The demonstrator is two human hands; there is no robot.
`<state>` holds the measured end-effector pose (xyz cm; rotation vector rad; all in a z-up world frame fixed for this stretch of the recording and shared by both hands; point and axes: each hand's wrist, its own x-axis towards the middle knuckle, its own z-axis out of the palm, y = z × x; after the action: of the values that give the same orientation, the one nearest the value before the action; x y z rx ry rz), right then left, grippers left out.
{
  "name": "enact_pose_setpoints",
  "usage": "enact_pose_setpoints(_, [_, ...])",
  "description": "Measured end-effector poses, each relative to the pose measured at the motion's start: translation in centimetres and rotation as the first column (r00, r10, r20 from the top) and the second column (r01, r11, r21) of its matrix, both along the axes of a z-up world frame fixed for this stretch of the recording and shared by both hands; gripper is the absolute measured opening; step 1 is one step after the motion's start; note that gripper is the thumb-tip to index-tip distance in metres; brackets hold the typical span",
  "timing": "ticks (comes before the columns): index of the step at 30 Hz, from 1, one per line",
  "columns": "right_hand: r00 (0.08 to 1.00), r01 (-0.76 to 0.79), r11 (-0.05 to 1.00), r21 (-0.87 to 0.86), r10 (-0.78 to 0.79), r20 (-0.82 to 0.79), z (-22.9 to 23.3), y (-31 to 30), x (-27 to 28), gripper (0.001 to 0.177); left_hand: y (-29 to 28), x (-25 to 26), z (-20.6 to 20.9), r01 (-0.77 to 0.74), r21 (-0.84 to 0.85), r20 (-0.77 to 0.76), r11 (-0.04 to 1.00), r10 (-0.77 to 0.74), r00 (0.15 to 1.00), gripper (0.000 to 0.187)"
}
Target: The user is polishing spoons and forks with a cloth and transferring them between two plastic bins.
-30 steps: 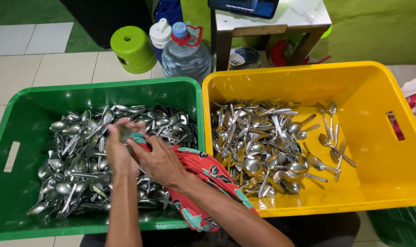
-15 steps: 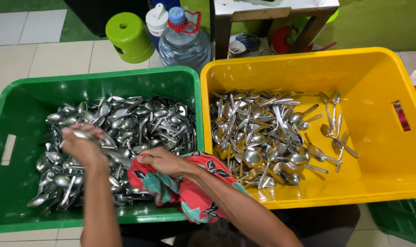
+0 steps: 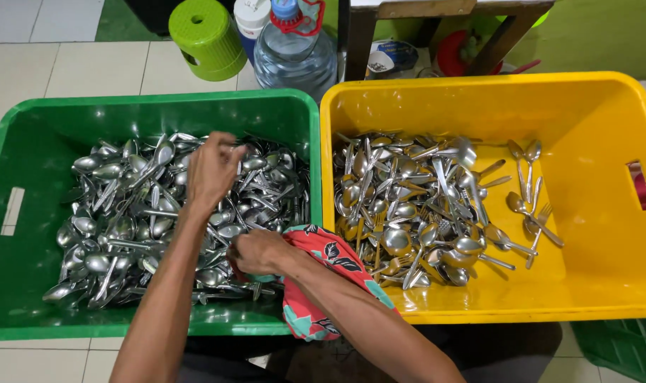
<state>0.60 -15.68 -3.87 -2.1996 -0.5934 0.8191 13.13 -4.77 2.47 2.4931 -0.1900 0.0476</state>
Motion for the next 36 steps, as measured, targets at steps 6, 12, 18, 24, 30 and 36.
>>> enact_pose_setpoints(6, [0.992,-0.068,0.997,-0.045,0.072,0.099,-0.2,0.5,0.6,0.033,7.1,2.7,-12.4,-0.164,0.664,-0.060,0.730,0.271,0.961,0.047])
enact_pose_setpoints(12, [0.998,-0.048,0.997,-0.066,0.050,0.036,0.6,0.7,0.6,0.037,5.9,1.4,-14.3,-0.182,0.586,-0.099,0.790,0.292,0.951,0.040])
enact_pose_setpoints(18, [0.998,-0.052,0.997,-0.060,0.055,0.043,-0.2,0.4,0.4,0.034,4.7,0.8,-14.0,-0.225,0.352,-0.189,0.909,0.304,0.934,0.028])
enact_pose_setpoints(24, [0.945,0.182,0.944,-0.276,-0.090,0.315,6.9,0.4,-1.8,0.039,-2.7,-1.7,-8.8,-0.086,0.292,-0.401,0.952,0.204,0.893,0.023])
enact_pose_setpoints(30, [0.976,-0.217,0.878,-0.426,0.205,-0.074,0.3,0.6,1.5,0.016,-7.8,-7.0,-5.1,0.255,-0.129,-0.485,0.958,-0.285,0.827,0.030])
enact_pose_setpoints(36, [0.985,0.118,0.978,-0.175,-0.092,0.146,-2.9,0.5,2.7,0.044,-1.1,-6.7,-2.6,-0.254,-0.205,-0.212,0.945,0.210,0.955,0.020])
